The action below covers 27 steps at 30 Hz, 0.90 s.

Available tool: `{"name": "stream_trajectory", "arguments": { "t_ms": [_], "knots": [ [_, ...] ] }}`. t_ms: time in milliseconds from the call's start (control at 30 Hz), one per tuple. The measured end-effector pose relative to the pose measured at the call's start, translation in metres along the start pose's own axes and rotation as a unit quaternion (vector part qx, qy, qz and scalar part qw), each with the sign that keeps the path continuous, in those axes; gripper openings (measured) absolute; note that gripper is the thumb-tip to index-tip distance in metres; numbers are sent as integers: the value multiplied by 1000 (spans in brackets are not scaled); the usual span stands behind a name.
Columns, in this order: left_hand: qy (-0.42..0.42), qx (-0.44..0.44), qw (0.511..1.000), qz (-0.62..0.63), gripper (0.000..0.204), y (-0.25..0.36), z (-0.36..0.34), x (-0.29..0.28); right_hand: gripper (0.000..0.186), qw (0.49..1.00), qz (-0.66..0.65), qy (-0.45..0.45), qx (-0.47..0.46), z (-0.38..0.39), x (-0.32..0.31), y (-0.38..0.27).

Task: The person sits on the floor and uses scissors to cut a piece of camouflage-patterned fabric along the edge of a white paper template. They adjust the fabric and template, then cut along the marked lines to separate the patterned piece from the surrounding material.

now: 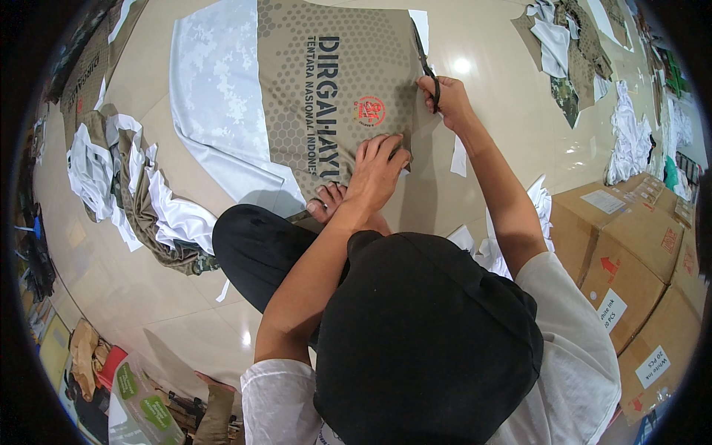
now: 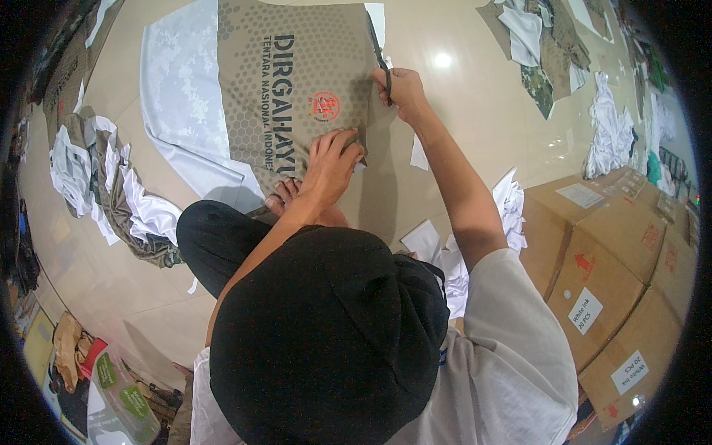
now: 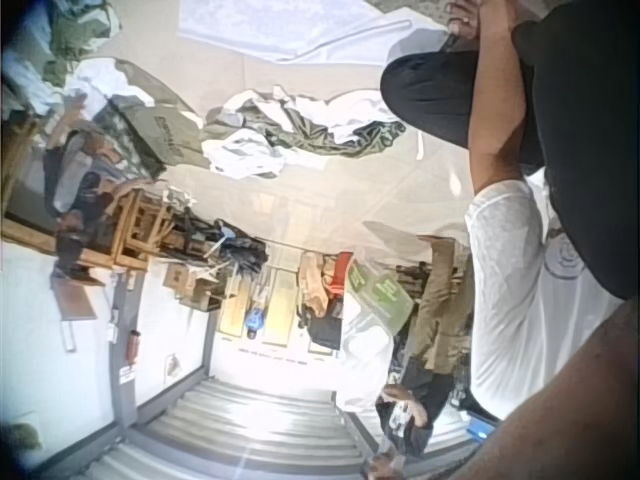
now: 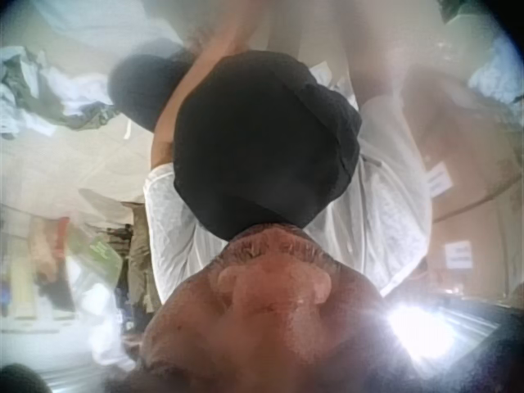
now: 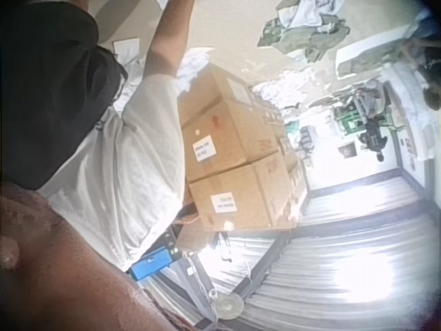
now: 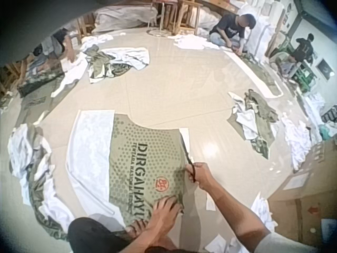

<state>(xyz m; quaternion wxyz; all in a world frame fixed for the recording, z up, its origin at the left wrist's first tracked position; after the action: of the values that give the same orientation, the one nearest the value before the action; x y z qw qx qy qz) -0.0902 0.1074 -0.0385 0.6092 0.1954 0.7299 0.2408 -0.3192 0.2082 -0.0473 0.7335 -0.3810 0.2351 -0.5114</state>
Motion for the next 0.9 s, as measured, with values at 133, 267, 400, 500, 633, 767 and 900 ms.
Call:
{"name": "stream_trajectory", "arguments": {
  "t_ms": [133,267,400,500,633,767,900],
  "knots": [
    [-4,-2,1000,-3,19,0,1,0,25,1000,7,4,1,3,3,-3],
    [0,-2,1000,-2,18,0,1,0,29,1000,3,8,4,1,3,-7],
    [-4,-1,1000,1,18,0,1,-1,31,1000,5,2,-2,-3,5,-10],
    [-1,-2,1000,1,19,0,1,-1,31,1000,10,2,-2,-6,6,-12],
    [-6,-3,1000,-3,19,1,1,-2,29,1000,11,1,-6,-10,5,-10],
    [-1,-2,1000,0,20,0,1,-3,28,1000,10,4,-8,-9,4,-9],
    [-1,-1,1000,0,19,1,1,-4,28,1000,13,4,-3,-8,6,-15]
  ]
}}
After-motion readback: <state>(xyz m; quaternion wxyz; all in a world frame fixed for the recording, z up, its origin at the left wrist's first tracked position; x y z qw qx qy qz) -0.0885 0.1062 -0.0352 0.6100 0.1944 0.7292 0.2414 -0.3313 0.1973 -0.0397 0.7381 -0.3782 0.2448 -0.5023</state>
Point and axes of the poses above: each hand's wrist, its own z-axis away from the middle knuckle, its own x-axis out of the palm, y = z × x, the point moved 1 cm from there along -z, towards the middle knuckle, and after that the axes turned 11 degrees about -z, right-handed, at the moved point
